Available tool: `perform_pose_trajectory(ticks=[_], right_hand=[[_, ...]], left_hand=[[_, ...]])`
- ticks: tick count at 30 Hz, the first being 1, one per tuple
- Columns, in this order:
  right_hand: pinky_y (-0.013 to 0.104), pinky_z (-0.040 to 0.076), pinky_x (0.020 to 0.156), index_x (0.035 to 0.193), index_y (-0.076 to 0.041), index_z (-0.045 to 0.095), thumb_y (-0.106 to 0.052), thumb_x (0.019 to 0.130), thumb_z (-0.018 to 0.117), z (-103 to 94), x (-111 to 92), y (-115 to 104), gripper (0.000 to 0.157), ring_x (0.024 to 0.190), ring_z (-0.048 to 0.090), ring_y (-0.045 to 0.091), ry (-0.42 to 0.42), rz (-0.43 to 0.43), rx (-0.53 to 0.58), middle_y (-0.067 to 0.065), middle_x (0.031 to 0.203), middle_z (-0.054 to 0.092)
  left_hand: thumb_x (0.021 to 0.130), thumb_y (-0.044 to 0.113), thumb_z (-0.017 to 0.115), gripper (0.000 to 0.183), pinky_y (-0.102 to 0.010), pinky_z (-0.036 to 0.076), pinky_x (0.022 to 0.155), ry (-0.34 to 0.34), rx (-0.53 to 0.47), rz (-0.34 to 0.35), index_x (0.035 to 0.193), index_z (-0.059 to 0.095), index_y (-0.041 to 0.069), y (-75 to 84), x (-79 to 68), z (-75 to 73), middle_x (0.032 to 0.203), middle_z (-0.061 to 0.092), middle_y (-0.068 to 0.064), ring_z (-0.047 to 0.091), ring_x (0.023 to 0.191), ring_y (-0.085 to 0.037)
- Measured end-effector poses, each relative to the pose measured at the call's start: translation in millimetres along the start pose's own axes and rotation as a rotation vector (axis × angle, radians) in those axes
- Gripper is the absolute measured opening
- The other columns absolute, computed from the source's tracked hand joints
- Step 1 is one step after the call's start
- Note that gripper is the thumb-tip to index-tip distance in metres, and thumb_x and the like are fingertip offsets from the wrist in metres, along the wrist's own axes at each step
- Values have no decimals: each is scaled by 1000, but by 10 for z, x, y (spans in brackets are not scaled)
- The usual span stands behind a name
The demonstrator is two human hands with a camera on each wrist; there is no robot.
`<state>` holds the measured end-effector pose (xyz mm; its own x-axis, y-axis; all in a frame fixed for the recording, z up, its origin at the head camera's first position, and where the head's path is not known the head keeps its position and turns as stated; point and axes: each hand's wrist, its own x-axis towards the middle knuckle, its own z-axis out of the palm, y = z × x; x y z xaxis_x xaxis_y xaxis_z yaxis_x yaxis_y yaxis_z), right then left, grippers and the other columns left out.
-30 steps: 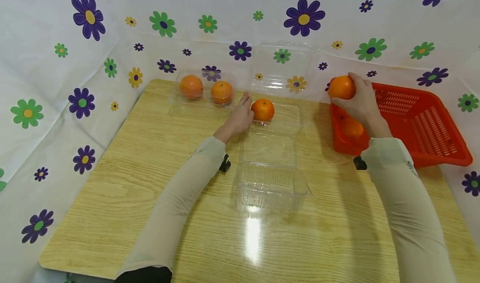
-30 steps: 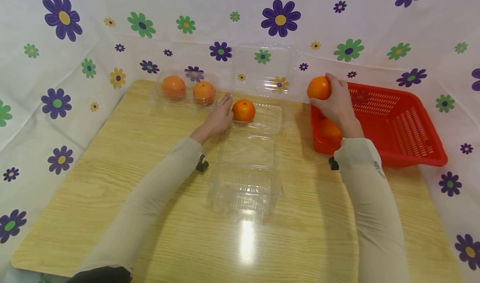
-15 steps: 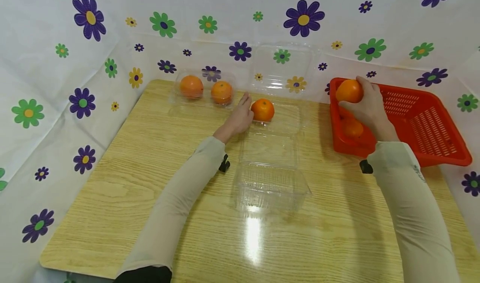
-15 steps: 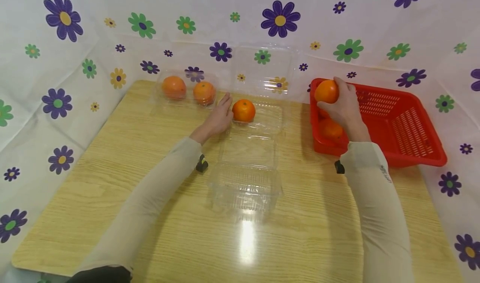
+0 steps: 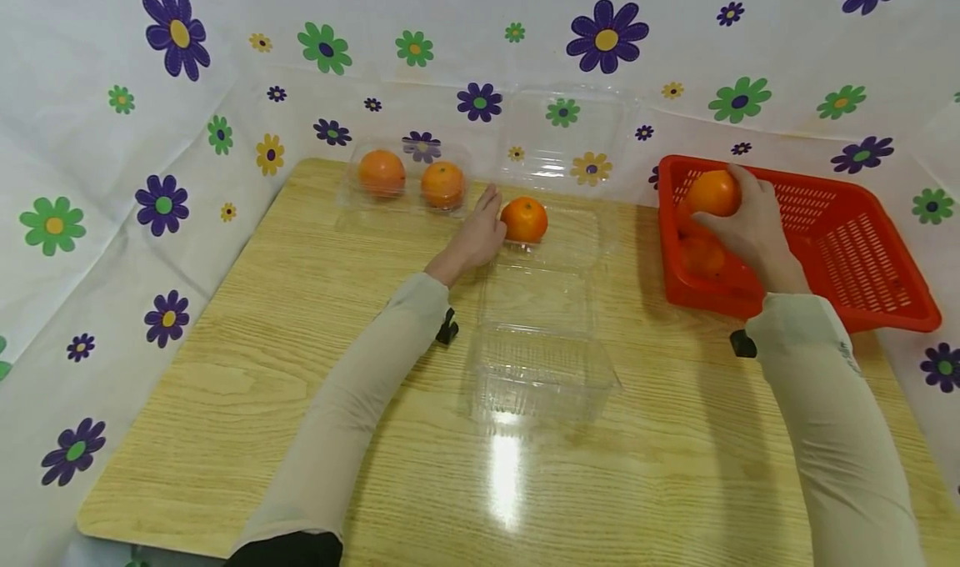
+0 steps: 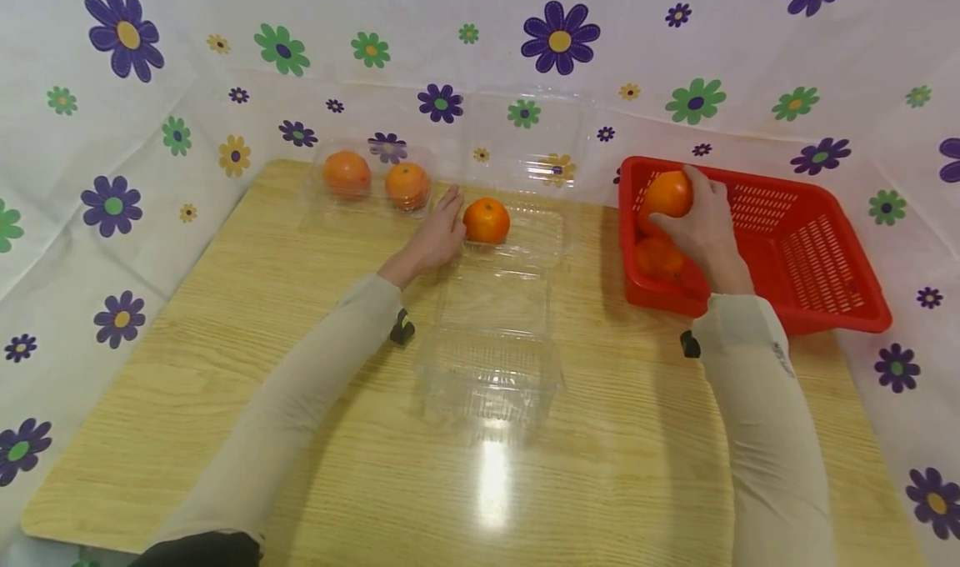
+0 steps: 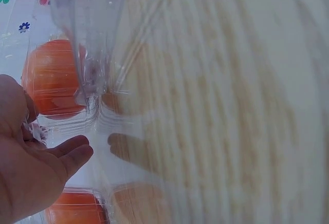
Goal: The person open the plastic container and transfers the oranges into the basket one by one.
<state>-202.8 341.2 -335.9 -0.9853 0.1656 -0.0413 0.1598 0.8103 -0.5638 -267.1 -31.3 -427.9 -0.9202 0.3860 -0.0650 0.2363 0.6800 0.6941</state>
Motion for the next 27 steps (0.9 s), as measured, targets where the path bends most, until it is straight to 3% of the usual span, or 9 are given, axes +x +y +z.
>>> perform_pose_trajectory(ticks=[9, 17, 27], right_hand=[[64, 31, 100, 154, -18, 8, -34, 88, 63, -5, -28, 168, 87, 129, 29, 46, 1, 13, -42, 23, 151, 19], [67, 28, 99, 153, -15, 5, -39, 88, 62, -50, -52, 355, 90, 126, 27, 51, -22, 89, -48, 28, 150, 15], [66, 26, 102, 151, -3, 4, -40, 87, 62, -45, -69, 576, 94, 122, 24, 52, -99, 175, -62, 36, 144, 17]], left_hand=[[98, 17, 32, 58, -31, 8, 116, 6, -12, -5, 151, 13, 1, -43, -10, -5, 159, -2, -7, -2, 145, -14], [98, 18, 31, 58, -31, 10, 116, 10, -10, -3, 151, 13, 2, -62, -11, 3, 159, -2, -6, -1, 145, -14], [99, 18, 32, 58, -30, 8, 116, 2, -14, -1, 152, 13, 4, -65, -11, 14, 160, -3, -4, -2, 145, -13]])
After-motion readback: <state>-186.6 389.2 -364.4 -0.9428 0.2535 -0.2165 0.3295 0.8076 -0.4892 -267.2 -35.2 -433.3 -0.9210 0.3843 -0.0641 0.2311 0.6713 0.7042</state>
